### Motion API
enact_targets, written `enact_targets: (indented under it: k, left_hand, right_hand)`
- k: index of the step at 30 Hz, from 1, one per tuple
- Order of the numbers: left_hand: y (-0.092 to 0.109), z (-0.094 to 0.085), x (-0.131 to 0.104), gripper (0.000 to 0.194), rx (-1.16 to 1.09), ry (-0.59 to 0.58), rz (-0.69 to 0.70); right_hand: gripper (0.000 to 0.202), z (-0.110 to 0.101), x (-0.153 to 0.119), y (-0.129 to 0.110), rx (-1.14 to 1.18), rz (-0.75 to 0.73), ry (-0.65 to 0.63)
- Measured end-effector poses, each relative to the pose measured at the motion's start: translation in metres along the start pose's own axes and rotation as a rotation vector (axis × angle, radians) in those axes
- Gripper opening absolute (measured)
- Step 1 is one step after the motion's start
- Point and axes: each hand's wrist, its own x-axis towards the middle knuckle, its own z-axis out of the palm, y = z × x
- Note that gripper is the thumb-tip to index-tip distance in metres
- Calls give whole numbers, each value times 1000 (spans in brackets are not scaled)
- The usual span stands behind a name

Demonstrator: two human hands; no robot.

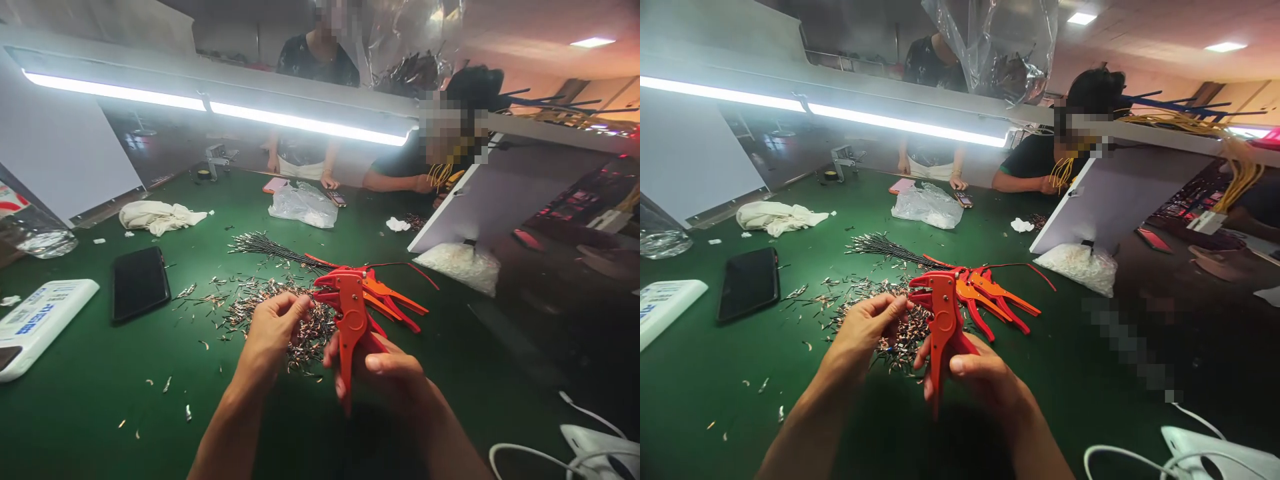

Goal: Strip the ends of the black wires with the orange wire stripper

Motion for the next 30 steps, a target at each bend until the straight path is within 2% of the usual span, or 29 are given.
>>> enact_targets:
  k: [3, 9, 13, 16, 18, 22, 25, 30]
  left_hand:
    - [-1, 3, -1, 42, -46, 2, -27]
    - [-4, 12, -2, 43, -192, 165, -6]
    - [-4, 13, -1, 45, -269, 191, -9]
    - [-2, 12, -2, 46, -338, 203, -24]
    - [0, 12, -3, 46, -387, 201, -38]
    - [5, 12, -6, 45, -461, 176, -56]
    - [6, 14, -9, 43, -486, 134, -68]
    - [1, 18, -15, 39, -474, 96, -66]
  right_hand:
    - [42, -1, 1, 0, 14, -10, -22]
    - [37, -2, 2, 0, 78, -30, 46]
    - [31, 8, 0, -10, 105, -28, 107]
    - [32, 16, -11, -14, 94, -8, 99]
    - [37, 19, -21, -7, 120, -8, 80]
    - [44, 20, -35, 23, 201, -100, 77]
    - [45, 23, -35, 43, 303, -135, 171]
    - [44, 31, -29, 59, 393, -202, 200]
